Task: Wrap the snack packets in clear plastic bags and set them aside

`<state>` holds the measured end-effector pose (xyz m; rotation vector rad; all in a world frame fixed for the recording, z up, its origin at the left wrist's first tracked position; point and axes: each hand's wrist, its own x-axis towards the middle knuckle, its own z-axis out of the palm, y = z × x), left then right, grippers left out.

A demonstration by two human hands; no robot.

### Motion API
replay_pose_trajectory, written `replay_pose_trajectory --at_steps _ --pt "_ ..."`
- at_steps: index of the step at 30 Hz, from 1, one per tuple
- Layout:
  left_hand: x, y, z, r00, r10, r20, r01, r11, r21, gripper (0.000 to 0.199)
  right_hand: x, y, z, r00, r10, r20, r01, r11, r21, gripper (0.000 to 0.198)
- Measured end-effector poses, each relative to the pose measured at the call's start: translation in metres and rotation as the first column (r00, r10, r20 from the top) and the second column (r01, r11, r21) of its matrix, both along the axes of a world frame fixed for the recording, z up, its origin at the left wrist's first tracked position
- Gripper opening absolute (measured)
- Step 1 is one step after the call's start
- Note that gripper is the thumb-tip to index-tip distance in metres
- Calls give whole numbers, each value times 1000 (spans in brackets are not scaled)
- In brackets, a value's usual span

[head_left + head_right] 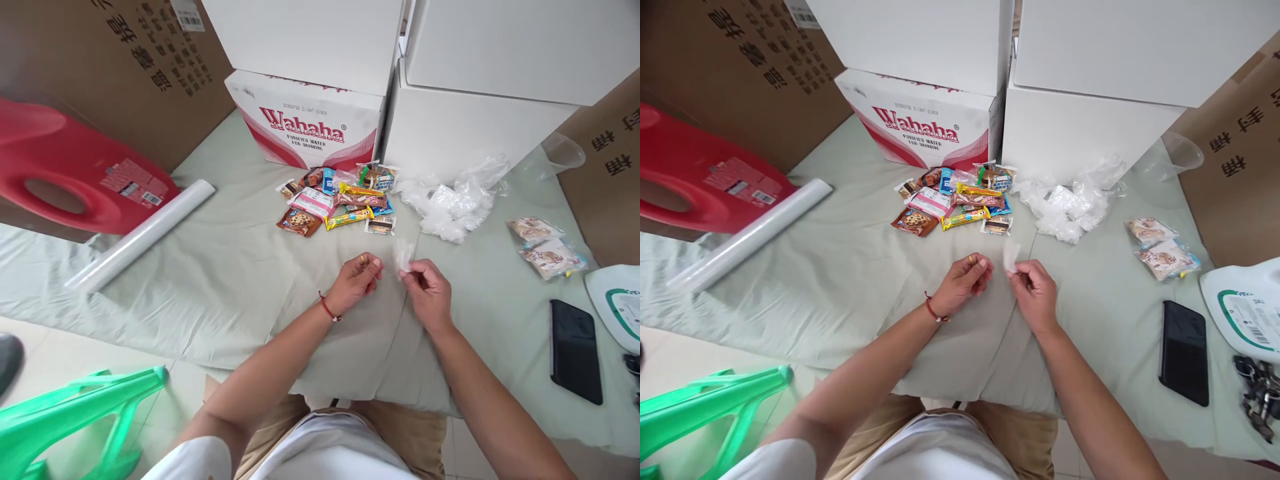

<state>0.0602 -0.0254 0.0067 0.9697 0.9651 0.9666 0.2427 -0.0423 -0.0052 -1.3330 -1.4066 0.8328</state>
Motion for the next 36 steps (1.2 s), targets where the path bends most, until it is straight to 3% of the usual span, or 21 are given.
replay_pose_trajectory --at_steps 2,4,8,13,19,23,26,28,32,36 --pt "1 -1 -7 999 -24 25 24 1000 6 55 -5 -4 -1 981 104 163 -112 993 43 14" --pt "-3 -4 -11 999 -31 23 30 999 33 52 -9 -7 0 956 201 213 -212 977 28 16" --pt "-10 -8 -13 999 15 -31 -12 996 86 43 -12 -9 3 937 334 100 -331 942 -45 23" --pt "-5 -10 -15 987 -50 -154 82 975 207 36 -9 -8 -4 974 222 -33 -225 964 -139 28" --pt "-9 -9 -12 996 -56 -67 64 989 135 43 -6 -4 -9 970 145 -195 -166 981 -97 21" --pt "-6 -9 -13 995 -68 -70 79 984 163 48 -9 -4 -8 969 240 -64 -239 971 18 11" --pt "-5 -9 -15 996 -47 -72 60 982 178 47 -12 -5 -9 950 302 -83 -305 952 -23 13" --pt "-7 -9 -16 998 -55 -18 57 988 142 45 -10 -4 -8 945 255 -206 -278 956 -94 17" --pt "-16 -5 -14 991 -2 134 1 1000 9 46 2 4 0 862 -26 -507 -127 956 -265 30" --pt "-25 1 -10 960 72 270 -65 997 -34 43 15 14 10 784 -180 -594 -28 946 -322 39"
